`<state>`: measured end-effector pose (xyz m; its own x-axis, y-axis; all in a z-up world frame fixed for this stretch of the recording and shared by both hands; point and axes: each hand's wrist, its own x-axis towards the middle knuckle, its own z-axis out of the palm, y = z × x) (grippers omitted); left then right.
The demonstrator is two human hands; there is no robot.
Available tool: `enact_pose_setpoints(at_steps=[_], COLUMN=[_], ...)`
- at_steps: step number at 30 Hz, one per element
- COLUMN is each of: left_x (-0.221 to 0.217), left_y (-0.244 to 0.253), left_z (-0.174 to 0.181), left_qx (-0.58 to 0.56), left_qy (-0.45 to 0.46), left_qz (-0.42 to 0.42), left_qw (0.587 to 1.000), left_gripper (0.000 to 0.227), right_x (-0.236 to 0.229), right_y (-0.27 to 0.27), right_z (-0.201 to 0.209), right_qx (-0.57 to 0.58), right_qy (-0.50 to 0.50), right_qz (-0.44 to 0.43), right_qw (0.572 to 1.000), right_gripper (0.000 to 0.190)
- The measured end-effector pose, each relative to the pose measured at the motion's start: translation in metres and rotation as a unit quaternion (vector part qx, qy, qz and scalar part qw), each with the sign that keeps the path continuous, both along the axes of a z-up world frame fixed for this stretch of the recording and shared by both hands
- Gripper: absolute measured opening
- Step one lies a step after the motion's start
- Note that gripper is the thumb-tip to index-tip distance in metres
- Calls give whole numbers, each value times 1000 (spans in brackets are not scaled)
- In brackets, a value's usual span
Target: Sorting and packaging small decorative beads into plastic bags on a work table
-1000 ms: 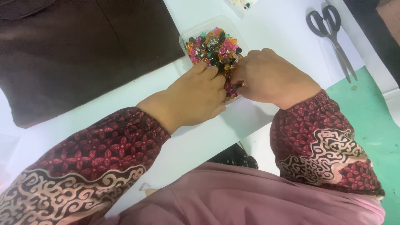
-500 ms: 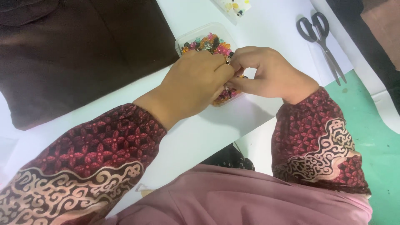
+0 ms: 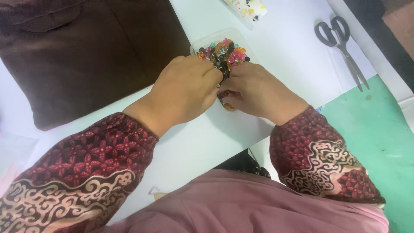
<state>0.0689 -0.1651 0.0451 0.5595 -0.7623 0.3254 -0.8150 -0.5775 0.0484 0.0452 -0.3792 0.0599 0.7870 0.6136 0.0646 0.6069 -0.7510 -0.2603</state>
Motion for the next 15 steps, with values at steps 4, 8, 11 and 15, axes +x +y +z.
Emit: enact_pose_setpoints(at_steps=[4,8,11,15], left_x=[-10,-21,-26,-35], left_y=[11,30,45,52], left_z=[6,13,1,-7], left_qx=[29,19,-12,-35], left_qy=[42,68,41,55], left_qz=[32,36,35,44], left_qw=[998,997,998,997], left_gripper=[23,21,18,20], right_x=[12,13,9,9], right_y=[0,-8,-5,4], right_z=[-16,-8,-12,-29], right_qx=[-74,-151,-127,-126], right_qy=[-2,-53,-55,-38], right_qz=[-11,-89,-78,-16], right_qw=[997,983,987,991], right_gripper=[20,15,18,18])
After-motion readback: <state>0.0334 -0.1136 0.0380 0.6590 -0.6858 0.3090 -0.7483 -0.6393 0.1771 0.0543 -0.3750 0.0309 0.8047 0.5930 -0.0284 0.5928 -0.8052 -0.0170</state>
